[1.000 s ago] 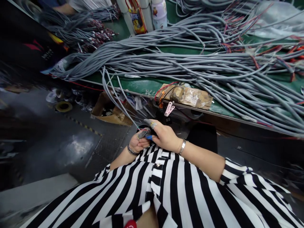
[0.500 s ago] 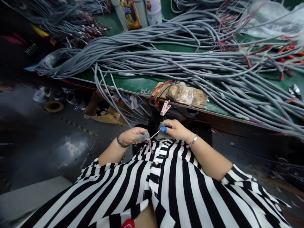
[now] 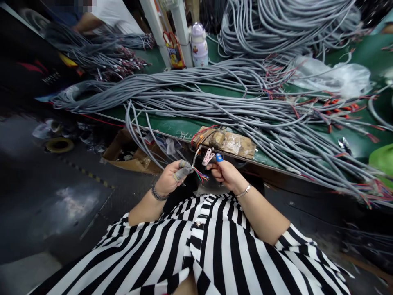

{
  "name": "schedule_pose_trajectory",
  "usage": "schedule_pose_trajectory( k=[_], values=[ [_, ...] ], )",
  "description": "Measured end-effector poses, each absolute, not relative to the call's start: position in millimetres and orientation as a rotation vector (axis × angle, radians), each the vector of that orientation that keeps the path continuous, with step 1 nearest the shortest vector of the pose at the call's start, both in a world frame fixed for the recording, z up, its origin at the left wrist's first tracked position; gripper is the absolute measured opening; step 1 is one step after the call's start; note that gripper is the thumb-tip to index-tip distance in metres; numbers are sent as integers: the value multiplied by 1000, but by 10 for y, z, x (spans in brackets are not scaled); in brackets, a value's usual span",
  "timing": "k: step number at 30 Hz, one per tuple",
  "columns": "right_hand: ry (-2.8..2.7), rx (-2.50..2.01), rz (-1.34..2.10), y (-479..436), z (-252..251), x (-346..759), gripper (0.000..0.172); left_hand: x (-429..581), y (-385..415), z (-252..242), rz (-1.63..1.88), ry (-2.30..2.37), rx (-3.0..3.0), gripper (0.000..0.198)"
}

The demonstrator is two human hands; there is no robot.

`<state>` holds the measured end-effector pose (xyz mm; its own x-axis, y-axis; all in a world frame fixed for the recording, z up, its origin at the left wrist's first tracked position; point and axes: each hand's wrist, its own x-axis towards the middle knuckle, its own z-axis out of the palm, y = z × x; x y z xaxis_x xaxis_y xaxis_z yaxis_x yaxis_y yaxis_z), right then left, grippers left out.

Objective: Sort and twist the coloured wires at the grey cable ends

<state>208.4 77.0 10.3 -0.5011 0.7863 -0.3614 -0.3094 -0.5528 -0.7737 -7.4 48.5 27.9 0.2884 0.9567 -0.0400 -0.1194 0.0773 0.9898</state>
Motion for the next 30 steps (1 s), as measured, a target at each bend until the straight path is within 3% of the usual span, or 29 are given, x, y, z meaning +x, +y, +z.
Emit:
schedule_pose_trajectory(
  k=[4,8,15,30],
  values=[
    [-916,-975,1815,808,119,1964,43,84,529,270,1001,935,1177,37],
    [-942,-1056,1506,820,59,1889,50,160,558,233,1024,948,1140,36],
    [-721,-877,1854,893,112,1795,59,219,598,179,990,963,1098,41],
    [-492,-908,1833,879,141,1729,58,267,563,128,893,965,1109,44]
  ],
)
